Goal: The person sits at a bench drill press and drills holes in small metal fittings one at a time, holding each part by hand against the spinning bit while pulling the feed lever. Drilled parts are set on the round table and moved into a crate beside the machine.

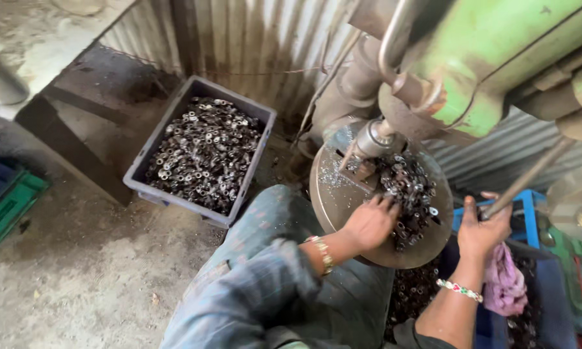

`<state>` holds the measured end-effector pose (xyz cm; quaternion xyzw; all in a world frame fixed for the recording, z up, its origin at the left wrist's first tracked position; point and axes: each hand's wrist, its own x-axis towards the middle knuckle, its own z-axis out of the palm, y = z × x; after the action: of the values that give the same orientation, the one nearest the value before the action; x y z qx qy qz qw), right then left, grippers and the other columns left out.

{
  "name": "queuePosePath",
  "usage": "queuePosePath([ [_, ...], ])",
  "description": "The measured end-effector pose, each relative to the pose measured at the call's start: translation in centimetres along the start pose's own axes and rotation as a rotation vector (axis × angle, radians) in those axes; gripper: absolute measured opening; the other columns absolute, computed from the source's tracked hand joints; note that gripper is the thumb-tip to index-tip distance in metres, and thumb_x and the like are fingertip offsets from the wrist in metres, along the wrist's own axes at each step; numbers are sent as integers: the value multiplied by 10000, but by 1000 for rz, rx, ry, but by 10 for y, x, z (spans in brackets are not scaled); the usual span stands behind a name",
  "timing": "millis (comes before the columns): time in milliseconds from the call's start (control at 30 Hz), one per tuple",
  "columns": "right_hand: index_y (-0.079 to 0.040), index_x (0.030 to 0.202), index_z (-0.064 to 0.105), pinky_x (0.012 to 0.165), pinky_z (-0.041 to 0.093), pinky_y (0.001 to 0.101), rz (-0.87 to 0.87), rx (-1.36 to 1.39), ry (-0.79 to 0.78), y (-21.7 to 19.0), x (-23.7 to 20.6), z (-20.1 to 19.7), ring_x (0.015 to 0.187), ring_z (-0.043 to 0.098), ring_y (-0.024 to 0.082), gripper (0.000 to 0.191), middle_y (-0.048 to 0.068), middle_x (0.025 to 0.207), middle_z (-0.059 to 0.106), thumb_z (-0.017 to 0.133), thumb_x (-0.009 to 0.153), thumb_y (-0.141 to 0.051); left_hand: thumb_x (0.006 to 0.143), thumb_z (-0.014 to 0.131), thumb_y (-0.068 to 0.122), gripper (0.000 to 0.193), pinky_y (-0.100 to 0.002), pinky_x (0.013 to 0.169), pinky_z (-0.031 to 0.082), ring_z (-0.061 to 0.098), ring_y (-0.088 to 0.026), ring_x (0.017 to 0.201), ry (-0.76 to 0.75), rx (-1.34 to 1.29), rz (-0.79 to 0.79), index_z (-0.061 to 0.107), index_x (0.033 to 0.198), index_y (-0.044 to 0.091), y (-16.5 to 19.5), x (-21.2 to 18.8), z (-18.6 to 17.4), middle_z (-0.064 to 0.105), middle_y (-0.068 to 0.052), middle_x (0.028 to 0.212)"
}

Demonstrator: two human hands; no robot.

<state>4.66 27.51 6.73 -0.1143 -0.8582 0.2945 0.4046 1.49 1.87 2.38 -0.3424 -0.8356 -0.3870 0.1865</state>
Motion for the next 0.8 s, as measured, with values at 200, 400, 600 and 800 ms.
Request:
queuePosePath([
  [200,-22,1199,594,778,501,290,-36,56,-7,11,4,2,827,574,130,318,17,906,604,826,987,32,967,527,185,223,-458,850,571,677,-350,1025,-337,-7,-206,729,1023,110,8,42,25,728,-141,994],
  [400,-22,1209,577,791,493,283,5,147,-18,17,2,4,805,562,113,324,20,928,592,804,987,45,779,785,218,482,-500,807,542,683,-410,932,-60,-341,-534,622,1203,56,3,20,-15,720,-196,978],
  [600,17,1216,575,855,471,300,-189,19,51,15,-3,4,897,533,140,353,61,1047,606,830,978,70,705,934,207,403,-357,795,586,733,-226,855,285,-631,-908,740,1013,33,-50,-27,-55,767,-106,919],
  [800,-14,1234,566,725,451,244,84,206,46,2,-5,9,787,512,88,333,15,1021,595,773,976,27,964,653,43,175,-262,855,592,696,-109,936,611,-1341,-707,718,1124,17,-107,3,-73,744,-16,1035],
])
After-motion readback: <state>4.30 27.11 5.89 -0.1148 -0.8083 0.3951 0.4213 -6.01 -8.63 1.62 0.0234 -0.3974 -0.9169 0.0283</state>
